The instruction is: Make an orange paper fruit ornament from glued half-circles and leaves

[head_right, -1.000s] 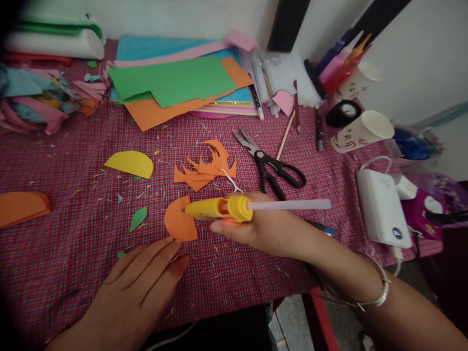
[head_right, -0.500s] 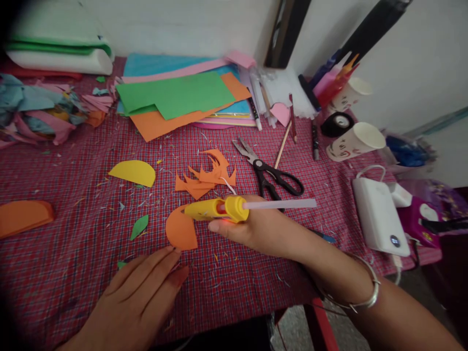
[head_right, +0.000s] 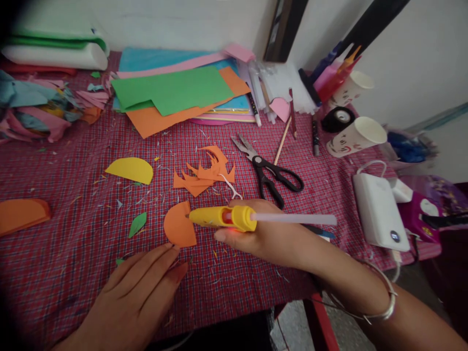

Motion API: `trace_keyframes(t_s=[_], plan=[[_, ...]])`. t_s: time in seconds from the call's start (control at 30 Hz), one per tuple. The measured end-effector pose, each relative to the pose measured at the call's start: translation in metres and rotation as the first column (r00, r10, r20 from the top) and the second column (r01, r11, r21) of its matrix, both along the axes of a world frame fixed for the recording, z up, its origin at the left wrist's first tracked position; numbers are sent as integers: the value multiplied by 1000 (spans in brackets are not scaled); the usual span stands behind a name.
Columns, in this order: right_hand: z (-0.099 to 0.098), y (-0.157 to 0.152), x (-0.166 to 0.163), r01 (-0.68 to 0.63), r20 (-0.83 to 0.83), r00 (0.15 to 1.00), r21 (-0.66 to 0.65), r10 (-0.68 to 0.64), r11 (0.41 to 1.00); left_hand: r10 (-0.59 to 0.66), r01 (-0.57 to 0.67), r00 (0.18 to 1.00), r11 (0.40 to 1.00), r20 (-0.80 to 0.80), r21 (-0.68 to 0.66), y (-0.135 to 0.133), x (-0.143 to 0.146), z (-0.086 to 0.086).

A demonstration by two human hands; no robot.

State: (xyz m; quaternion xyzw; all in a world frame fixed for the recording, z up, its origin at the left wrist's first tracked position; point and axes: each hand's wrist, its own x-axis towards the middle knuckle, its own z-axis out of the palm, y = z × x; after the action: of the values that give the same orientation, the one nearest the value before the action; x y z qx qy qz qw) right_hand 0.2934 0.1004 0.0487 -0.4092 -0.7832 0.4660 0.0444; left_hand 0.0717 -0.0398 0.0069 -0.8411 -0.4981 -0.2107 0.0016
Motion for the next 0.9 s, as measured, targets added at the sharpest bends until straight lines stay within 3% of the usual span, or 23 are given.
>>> trace_keyframes(t_s=[0.23, 0.5, 0.63, 0.73, 0.83, 0.9], plan=[[9, -14, 12, -114, 45, 993, 17, 113, 993, -9, 9, 1000, 1000, -8, -9, 2, 0, 5], [10, -20, 18, -88, 73, 993, -24, 90, 996, -15, 15, 1000, 1000, -13, 5, 1, -1, 4], [9, -23, 25, 7, 39, 999, 67, -10, 998, -28, 28, 999, 1000, -24, -3, 0, -2, 2], [16, -25, 35, 170, -65, 985, 125, -163, 977, -24, 23, 1000, 999, -11, -31, 1, -4, -1], [24, -22, 53, 356, -90, 934, 279, -345, 892, -48, 49, 999, 998, 21, -26, 4, -9, -2], [26, -17, 69, 398, -15, 902, 419, -432, 816, -59, 61, 995, 998, 85, -30, 8, -13, 0]])
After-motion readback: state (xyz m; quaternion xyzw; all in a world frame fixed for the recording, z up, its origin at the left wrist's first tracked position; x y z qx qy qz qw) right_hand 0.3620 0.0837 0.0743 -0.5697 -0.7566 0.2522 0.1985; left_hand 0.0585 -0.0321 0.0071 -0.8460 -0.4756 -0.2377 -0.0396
